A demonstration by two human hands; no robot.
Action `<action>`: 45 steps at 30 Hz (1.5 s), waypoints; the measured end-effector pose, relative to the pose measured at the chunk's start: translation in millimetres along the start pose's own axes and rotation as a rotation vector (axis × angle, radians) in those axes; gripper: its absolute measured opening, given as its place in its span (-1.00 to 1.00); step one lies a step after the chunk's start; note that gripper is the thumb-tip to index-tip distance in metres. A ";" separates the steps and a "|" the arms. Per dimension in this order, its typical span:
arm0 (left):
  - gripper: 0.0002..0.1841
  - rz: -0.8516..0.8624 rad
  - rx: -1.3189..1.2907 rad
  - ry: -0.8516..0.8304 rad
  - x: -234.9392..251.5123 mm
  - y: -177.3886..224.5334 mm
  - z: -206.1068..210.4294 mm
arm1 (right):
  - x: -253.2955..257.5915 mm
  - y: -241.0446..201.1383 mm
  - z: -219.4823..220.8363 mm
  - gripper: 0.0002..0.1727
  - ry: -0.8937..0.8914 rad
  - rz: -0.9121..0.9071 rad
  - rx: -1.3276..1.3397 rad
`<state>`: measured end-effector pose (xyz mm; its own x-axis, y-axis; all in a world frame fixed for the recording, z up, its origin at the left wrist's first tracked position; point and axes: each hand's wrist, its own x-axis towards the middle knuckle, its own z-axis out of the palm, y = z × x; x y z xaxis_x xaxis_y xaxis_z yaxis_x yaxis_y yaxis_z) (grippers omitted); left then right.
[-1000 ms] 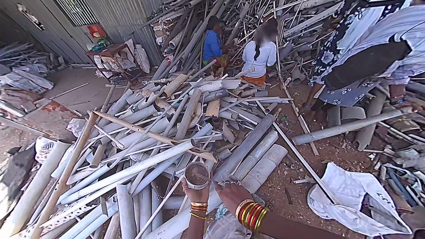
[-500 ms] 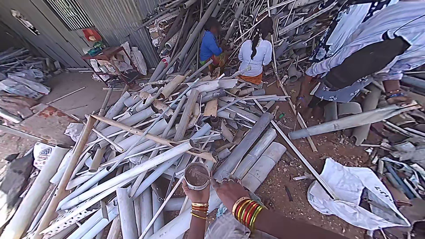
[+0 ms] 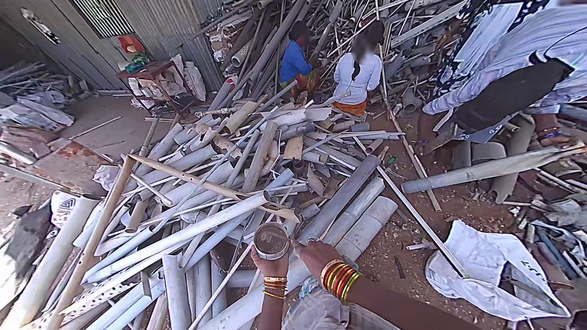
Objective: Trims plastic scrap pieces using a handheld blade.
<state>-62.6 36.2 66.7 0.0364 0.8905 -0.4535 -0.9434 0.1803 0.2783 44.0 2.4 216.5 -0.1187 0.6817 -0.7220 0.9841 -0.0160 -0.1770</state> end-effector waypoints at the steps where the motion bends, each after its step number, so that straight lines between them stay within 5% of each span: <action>1: -0.30 -0.006 -0.005 -0.018 1.6 2.0 -1.5 | -2.4 -2.7 2.1 -0.31 -0.009 -0.016 -0.012; 13: -0.15 -0.207 0.159 -0.019 4.6 20.7 -7.8 | -16.9 -10.9 4.5 -0.31 -0.013 -0.064 -0.129; 25: -0.28 -0.107 0.198 0.037 0.2 7.5 14.2 | -15.8 -16.2 -11.6 -0.38 0.017 -0.014 -0.177; 37: -0.09 -0.270 0.296 -0.048 13.3 25.0 -1.1 | -31.5 -12.3 -6.9 -0.31 -0.066 -0.043 -0.159; 45: -0.14 -0.211 0.192 -0.043 11.4 11.0 6.1 | -27.8 -2.0 -6.9 -0.29 -0.055 -0.018 -0.103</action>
<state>-70.5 50.9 69.7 0.2433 0.8411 -0.4831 -0.8340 0.4357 0.3385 46.2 -11.4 241.6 -0.1406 0.6401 -0.7553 0.9898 0.0728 -0.1225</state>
